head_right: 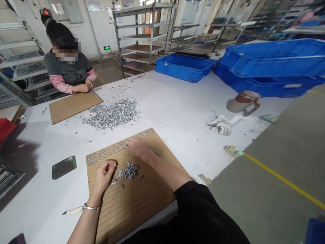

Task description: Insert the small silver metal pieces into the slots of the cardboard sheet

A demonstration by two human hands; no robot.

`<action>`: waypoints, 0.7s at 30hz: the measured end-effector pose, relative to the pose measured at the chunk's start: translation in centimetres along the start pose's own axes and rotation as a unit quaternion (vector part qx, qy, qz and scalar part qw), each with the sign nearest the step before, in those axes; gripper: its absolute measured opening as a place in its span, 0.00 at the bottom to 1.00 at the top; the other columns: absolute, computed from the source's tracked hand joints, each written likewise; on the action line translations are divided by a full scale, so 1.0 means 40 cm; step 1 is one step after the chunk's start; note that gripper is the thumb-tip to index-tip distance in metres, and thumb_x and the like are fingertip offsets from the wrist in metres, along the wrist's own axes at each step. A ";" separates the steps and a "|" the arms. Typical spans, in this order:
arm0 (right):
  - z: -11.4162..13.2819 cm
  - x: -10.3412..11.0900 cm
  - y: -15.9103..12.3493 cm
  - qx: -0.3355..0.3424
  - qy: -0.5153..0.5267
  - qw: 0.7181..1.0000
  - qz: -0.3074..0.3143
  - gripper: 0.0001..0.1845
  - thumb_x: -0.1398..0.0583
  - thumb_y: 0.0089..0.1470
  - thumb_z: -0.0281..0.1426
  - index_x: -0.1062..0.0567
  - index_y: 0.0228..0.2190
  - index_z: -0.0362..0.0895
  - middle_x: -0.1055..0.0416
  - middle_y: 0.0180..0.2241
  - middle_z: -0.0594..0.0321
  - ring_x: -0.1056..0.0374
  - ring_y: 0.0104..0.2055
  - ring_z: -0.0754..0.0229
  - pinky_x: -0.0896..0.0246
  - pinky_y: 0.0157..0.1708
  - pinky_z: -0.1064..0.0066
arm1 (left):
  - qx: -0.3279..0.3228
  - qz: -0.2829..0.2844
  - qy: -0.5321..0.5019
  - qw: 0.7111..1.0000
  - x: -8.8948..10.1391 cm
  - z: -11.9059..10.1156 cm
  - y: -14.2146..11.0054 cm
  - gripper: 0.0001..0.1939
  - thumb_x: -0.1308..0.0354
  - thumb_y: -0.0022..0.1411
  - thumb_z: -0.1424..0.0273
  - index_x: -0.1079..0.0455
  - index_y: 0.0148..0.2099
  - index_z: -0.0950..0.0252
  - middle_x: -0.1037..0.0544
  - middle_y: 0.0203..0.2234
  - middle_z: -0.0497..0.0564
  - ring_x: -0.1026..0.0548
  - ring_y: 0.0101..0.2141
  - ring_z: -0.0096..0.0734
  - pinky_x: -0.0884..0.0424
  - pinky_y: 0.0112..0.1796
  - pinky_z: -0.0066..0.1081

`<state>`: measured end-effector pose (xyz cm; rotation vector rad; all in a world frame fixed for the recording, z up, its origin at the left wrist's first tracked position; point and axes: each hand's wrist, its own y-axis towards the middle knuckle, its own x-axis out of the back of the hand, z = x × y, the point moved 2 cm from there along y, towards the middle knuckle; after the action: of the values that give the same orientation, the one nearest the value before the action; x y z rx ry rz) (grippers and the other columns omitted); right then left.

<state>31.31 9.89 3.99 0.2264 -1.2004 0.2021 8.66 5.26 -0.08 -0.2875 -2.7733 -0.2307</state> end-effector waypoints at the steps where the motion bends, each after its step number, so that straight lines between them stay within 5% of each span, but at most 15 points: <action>1: 0.006 -0.009 0.009 0.006 -0.011 1.000 0.009 0.10 0.46 0.65 0.27 0.23 0.38 0.43 0.25 0.40 0.55 0.32 0.42 0.56 0.44 0.43 0.70 | 0.002 0.001 0.000 1.000 0.000 0.001 0.000 0.11 0.41 0.64 0.61 0.25 0.37 0.63 0.25 0.29 0.49 0.30 0.27 0.27 0.33 0.31 0.27; 8: 0.004 -0.066 0.003 -0.008 -0.057 0.998 0.019 0.13 0.51 0.67 0.26 0.26 0.39 0.41 0.26 0.42 0.48 0.32 0.42 0.52 0.43 0.41 0.67 | 0.015 -0.019 -0.026 0.999 -0.005 -0.018 -0.020 0.10 0.40 0.62 0.63 0.25 0.35 0.64 0.24 0.27 0.49 0.27 0.28 0.28 0.32 0.32 0.28; 11: 0.027 -0.058 -0.023 -0.014 -0.010 1.000 -0.014 0.15 0.53 0.68 0.27 0.27 0.38 0.42 0.26 0.38 0.49 0.31 0.40 0.53 0.43 0.40 0.67 | 0.071 -0.032 -0.113 0.991 -0.015 -0.023 -0.028 0.13 0.38 0.60 0.59 0.26 0.36 0.65 0.24 0.25 0.48 0.28 0.25 0.28 0.32 0.29 0.28; 17: 0.196 -0.028 -0.126 0.058 0.170 0.983 -0.047 0.12 0.50 0.68 0.34 0.29 0.35 0.46 0.25 0.33 0.59 0.30 0.36 0.57 0.40 0.37 0.70 | 0.144 -0.085 -0.415 0.894 -0.038 -0.067 -0.065 0.22 0.28 0.50 0.54 0.27 0.36 0.67 0.23 0.24 0.49 0.26 0.24 0.26 0.29 0.30 0.28; 21: 0.292 -0.048 -0.179 0.126 0.210 0.965 -0.091 0.13 0.50 0.68 0.34 0.28 0.34 0.46 0.26 0.33 0.59 0.30 0.35 0.58 0.38 0.37 0.69 | 0.158 -0.119 -0.473 0.859 -0.007 -0.117 -0.140 0.20 0.25 0.48 0.58 0.26 0.30 0.69 0.23 0.22 0.50 0.27 0.23 0.23 0.29 0.29 0.25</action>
<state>22.12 -0.30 5.76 0.4895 -0.7244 0.2295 9.14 -1.09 3.48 0.0692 -3.7416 0.4430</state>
